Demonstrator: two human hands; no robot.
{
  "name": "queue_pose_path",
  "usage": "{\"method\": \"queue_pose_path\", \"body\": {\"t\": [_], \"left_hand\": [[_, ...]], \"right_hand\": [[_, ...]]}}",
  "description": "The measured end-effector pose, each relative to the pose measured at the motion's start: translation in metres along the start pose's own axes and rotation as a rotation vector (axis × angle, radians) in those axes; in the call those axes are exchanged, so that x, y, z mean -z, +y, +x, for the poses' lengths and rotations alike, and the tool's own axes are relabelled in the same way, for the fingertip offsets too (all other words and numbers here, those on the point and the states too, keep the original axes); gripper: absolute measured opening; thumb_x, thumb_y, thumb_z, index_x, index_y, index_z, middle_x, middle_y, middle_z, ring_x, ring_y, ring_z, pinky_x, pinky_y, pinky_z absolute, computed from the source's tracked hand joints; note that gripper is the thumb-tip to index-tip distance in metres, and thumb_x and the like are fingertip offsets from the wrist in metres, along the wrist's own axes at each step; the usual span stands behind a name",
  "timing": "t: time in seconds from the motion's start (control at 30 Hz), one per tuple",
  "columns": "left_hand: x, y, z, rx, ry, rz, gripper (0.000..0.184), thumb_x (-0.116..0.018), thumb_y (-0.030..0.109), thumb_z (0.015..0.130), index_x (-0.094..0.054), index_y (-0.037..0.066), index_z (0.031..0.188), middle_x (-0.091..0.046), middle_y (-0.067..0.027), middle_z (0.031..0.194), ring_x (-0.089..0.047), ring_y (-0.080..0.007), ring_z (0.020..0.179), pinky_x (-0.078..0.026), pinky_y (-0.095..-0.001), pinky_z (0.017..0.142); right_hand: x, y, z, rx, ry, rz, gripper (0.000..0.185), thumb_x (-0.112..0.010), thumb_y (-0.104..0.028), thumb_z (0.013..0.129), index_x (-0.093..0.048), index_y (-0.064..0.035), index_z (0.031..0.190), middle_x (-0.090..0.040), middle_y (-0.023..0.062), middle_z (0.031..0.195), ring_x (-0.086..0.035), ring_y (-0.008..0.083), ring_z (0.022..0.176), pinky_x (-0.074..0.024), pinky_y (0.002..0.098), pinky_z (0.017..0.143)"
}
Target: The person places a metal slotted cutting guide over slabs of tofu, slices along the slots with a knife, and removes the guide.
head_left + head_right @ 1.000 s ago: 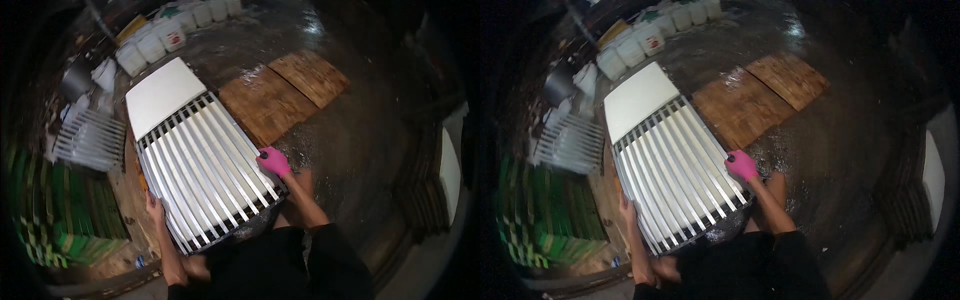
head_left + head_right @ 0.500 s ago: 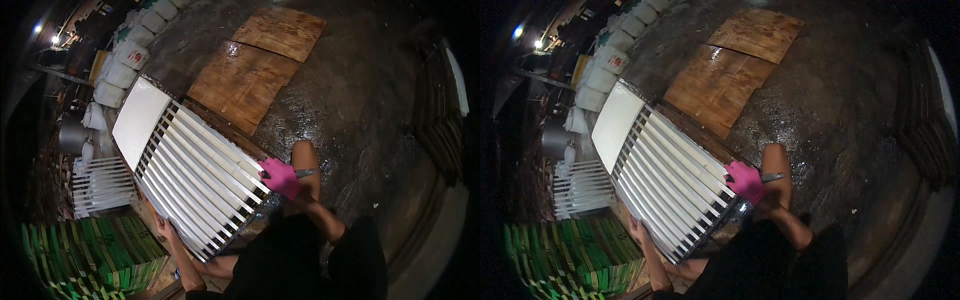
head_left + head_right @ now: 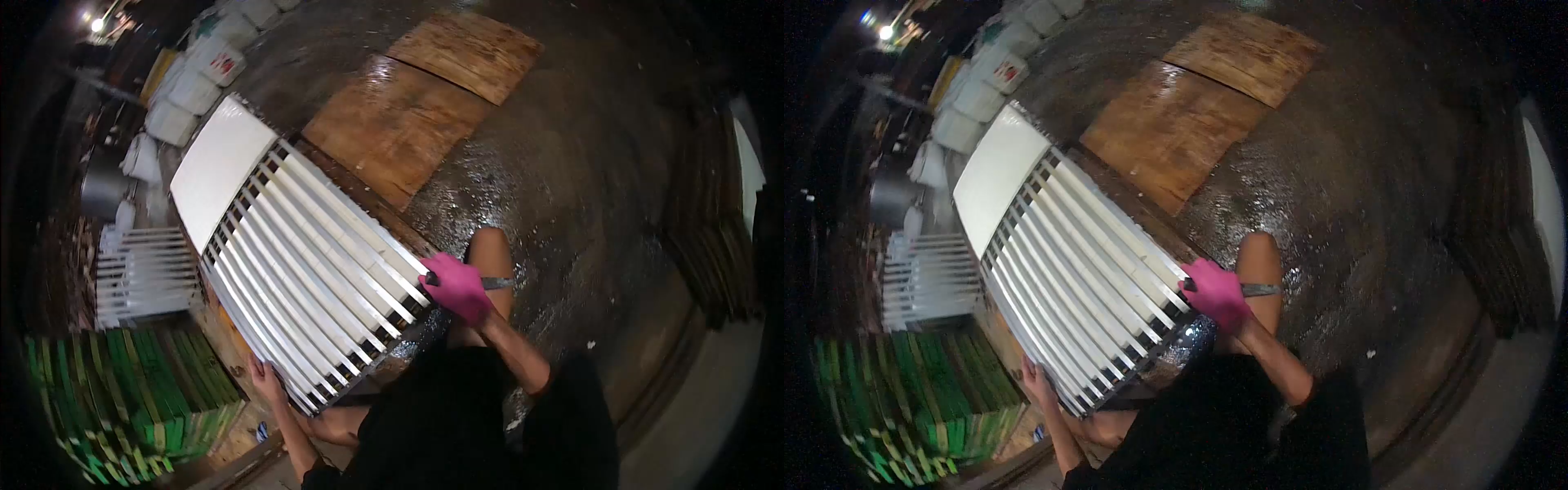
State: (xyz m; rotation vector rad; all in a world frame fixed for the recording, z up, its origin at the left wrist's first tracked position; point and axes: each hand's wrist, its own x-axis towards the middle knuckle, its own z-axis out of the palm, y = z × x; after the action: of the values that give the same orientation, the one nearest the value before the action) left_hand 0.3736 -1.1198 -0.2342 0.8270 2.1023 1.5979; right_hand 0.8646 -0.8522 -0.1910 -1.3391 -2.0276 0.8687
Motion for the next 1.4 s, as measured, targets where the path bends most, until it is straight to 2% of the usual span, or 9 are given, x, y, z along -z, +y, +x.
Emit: {"method": "queue_pose_path", "body": {"t": [0.03, 0.07, 0.37, 0.6, 0.77, 0.9, 1.0, 1.3, 1.4], "left_hand": [[-0.001, -0.004, -0.025, -0.046, 0.017, -0.038, 0.058, -0.048, -0.006, 0.093, -0.032, -0.007, 0.149, -0.056, -0.0129, 0.137, -0.055, -0.0193, 0.122, -0.041, -0.0286, 0.101], [-0.003, 0.006, -0.050, -0.006, -0.036, 0.000, 0.059, -0.046, -0.005, 0.094, -0.029, -0.005, 0.151, -0.035, -0.0206, 0.155, -0.038, -0.0248, 0.142, -0.032, -0.0334, 0.113], [-0.019, 0.057, -0.155, 0.290, 0.122, -0.189, 0.062, -0.047, -0.005, 0.091, -0.029, -0.004, 0.151, -0.043, -0.0168, 0.151, -0.043, -0.0237, 0.138, -0.035, -0.0322, 0.111], [-0.018, 0.038, -0.161, 0.060, 0.231, 0.212, 0.059, -0.052, 0.001, 0.093, -0.037, 0.003, 0.149, -0.053, -0.0180, 0.143, -0.054, -0.0277, 0.130, -0.045, -0.0337, 0.103], [-0.017, 0.045, -0.157, 0.098, 0.249, 0.163, 0.059, -0.054, 0.004, 0.093, -0.037, 0.006, 0.149, -0.054, -0.0183, 0.141, -0.053, -0.0348, 0.129, -0.045, -0.0385, 0.103], [-0.013, 0.053, -0.156, 0.181, 0.233, 0.060, 0.060, -0.054, 0.004, 0.092, -0.036, 0.007, 0.150, -0.054, -0.0190, 0.140, -0.053, -0.0369, 0.127, -0.046, -0.0401, 0.103], [-0.013, 0.052, -0.154, 0.147, 0.253, 0.122, 0.063, -0.054, 0.004, 0.091, -0.034, 0.006, 0.151, -0.054, -0.0190, 0.140, -0.053, -0.0368, 0.127, -0.045, -0.0403, 0.103], [-0.003, 0.071, -0.151, 0.294, 0.239, 0.003, 0.072, -0.054, 0.001, 0.084, -0.033, 0.012, 0.152, -0.057, -0.0128, 0.139, -0.071, -0.0294, 0.092, -0.052, -0.0315, 0.062], [-0.003, 0.070, -0.153, 0.299, 0.215, -0.017, 0.074, -0.054, 0.001, 0.083, -0.031, 0.012, 0.152, -0.055, -0.0128, 0.141, -0.072, -0.0307, 0.087, -0.052, -0.0319, 0.062]], "right_hand": [[0.001, -0.002, 0.000, -0.044, -0.019, -0.008, 0.035, -0.069, -0.026, 0.086, -0.066, -0.0094, 0.116, -0.063, 0.0109, 0.098, -0.064, 0.0314, 0.091, -0.0534, 0.0405, 0.077], [0.001, -0.005, 0.001, -0.074, -0.046, -0.017, 0.035, -0.069, -0.027, 0.086, -0.066, -0.0098, 0.117, -0.063, 0.0117, 0.098, -0.064, 0.0322, 0.093, -0.0533, 0.0415, 0.078], [-0.018, 0.005, 0.014, 0.043, -0.124, -0.236, 0.021, -0.071, -0.021, 0.083, -0.067, -0.0035, 0.094, -0.064, 0.0153, 0.093, -0.065, 0.0353, 0.085, -0.0509, 0.0424, 0.074], [-0.019, 0.005, 0.025, -0.021, -0.216, -0.306, 0.023, -0.073, -0.021, 0.083, -0.069, -0.0009, 0.093, -0.066, 0.0144, 0.082, -0.068, 0.0260, 0.077, -0.0512, 0.0357, 0.072], [-0.020, 0.020, 0.033, 0.009, -0.248, -0.248, 0.018, -0.072, -0.017, 0.085, -0.067, 0.0003, 0.085, -0.063, 0.0067, 0.071, -0.054, 0.0112, 0.063, -0.0451, 0.0317, 0.060], [-0.020, 0.009, 0.033, -0.005, -0.250, -0.289, 0.017, -0.072, -0.015, 0.085, -0.066, 0.0006, 0.083, -0.061, 0.0039, 0.067, -0.052, 0.0093, 0.063, -0.0453, 0.0301, 0.061], [-0.019, 0.020, 0.032, -0.045, -0.232, -0.323, 0.021, -0.074, -0.018, 0.082, -0.069, 0.0002, 0.090, -0.071, 0.0104, 0.079, -0.063, 0.0146, 0.072, -0.0513, 0.0340, 0.069], [-0.029, 0.016, 0.019, -0.120, -0.112, -0.280, 0.028, -0.072, -0.013, 0.083, -0.068, 0.0039, 0.105, -0.071, 0.0111, 0.086, -0.063, 0.0149, 0.076, -0.0518, 0.0318, 0.072], [-0.041, 0.031, 0.015, -0.089, 0.025, -0.190, 0.025, -0.070, -0.010, 0.084, -0.068, 0.0044, 0.104, -0.069, 0.0087, 0.082, -0.059, 0.0134, 0.073, -0.0505, 0.0311, 0.068]]}}
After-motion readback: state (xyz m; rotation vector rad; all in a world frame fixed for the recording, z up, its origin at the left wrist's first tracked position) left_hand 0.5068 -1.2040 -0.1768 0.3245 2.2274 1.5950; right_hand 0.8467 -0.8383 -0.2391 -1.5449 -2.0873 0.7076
